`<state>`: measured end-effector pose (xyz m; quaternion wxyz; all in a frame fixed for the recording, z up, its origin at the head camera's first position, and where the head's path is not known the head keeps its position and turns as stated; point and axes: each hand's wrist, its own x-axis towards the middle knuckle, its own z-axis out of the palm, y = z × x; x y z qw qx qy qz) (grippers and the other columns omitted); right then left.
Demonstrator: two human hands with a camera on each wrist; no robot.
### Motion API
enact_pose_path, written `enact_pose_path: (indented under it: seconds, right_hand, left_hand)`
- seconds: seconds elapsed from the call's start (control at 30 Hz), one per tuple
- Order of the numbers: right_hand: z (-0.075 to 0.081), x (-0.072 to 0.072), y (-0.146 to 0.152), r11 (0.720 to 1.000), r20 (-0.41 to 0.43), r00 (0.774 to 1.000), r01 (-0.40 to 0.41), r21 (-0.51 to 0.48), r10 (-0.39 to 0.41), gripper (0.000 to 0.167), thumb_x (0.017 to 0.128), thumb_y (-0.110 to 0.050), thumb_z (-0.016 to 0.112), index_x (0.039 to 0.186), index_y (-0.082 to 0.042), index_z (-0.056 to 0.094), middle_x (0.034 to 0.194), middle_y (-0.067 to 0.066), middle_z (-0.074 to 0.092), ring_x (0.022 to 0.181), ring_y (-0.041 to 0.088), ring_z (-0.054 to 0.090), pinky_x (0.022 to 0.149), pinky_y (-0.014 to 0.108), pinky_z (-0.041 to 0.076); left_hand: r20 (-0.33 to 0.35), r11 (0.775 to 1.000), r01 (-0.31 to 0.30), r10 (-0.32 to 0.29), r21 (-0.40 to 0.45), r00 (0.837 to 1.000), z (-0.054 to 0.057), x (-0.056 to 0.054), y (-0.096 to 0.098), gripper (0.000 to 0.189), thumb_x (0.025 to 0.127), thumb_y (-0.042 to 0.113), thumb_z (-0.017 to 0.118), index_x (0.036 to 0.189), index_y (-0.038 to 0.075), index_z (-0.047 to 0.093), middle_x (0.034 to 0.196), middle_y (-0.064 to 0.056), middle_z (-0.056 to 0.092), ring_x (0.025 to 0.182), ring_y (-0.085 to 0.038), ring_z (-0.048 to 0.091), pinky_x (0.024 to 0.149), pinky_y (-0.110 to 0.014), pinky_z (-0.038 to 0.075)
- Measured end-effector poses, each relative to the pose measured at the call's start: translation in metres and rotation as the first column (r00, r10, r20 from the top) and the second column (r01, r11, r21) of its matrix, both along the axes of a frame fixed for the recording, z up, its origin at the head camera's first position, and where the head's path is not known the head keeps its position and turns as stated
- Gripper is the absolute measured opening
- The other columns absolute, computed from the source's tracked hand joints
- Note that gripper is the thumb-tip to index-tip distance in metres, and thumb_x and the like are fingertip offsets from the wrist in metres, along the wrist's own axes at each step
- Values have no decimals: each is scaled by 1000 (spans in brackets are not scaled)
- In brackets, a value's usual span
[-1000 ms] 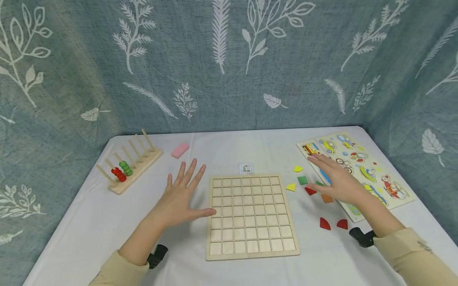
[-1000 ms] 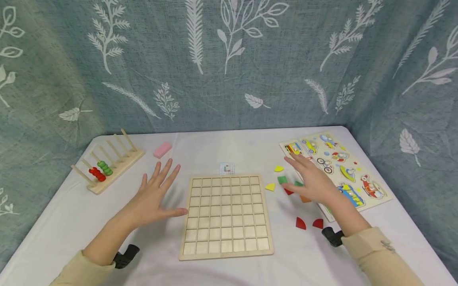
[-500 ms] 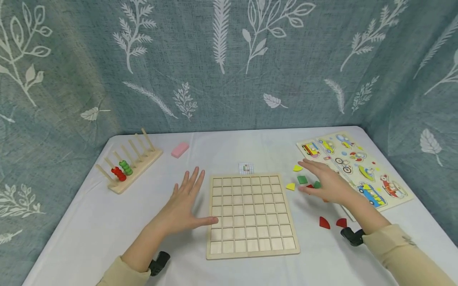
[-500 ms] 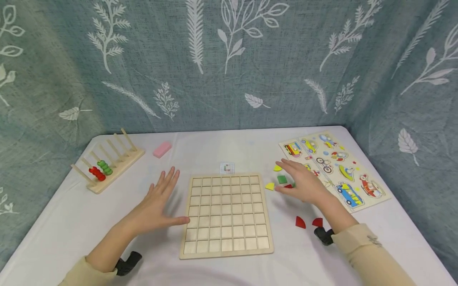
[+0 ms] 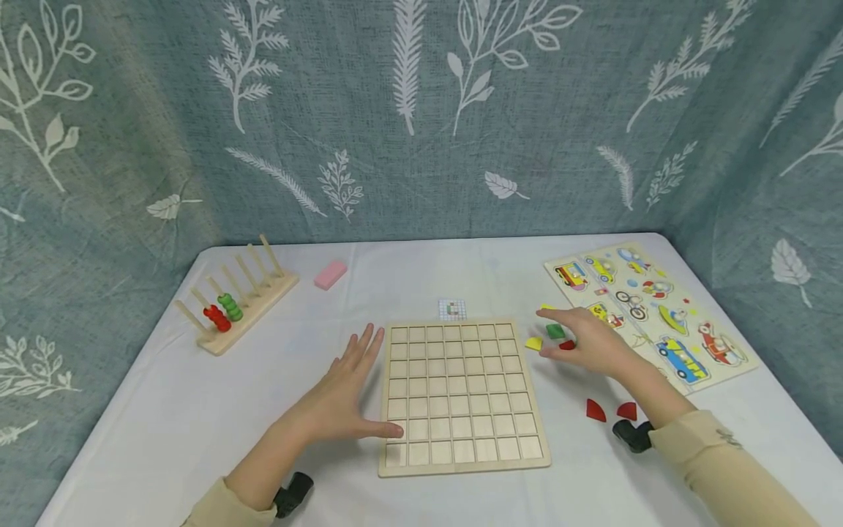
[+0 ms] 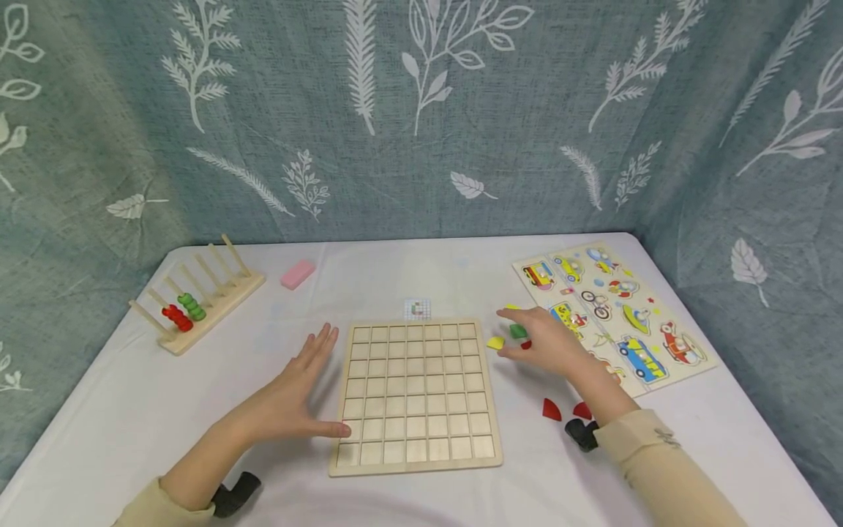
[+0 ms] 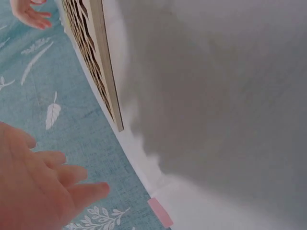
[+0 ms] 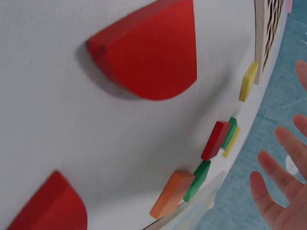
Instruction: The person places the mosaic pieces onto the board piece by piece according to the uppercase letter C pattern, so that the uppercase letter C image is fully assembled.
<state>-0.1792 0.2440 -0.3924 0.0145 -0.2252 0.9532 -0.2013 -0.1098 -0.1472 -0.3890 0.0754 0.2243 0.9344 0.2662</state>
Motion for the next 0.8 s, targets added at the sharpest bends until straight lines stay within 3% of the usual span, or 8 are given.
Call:
enact_pose_path:
  seconds: [0.4, 0.8]
  right_hand:
    - [-8, -7, -5, 999, 7, 999, -45, -4, 45, 49, 75, -25, 75, 118, -5, 61, 117, 10, 61, 107, 30, 54, 89, 46, 43]
    - [-14, -12, -9, 1000, 54, 999, -8, -4, 8, 36, 74, -20, 75, 106, -5, 68, 105, 7, 66, 103, 28, 57, 88, 45, 44]
  left_hand:
    - [41, 1000, 9, -10, 29, 999, -11, 7, 5, 128, 58, 60, 76, 147, 21, -8, 152, -14, -2, 136, -40, 1, 102, -63, 15]
    - [112, 999, 10, -16, 48, 994, -14, 15, 9, 128, 57, 58, 77, 148, 11, 0, 152, -17, 0, 135, -42, 4, 101, -64, 15]
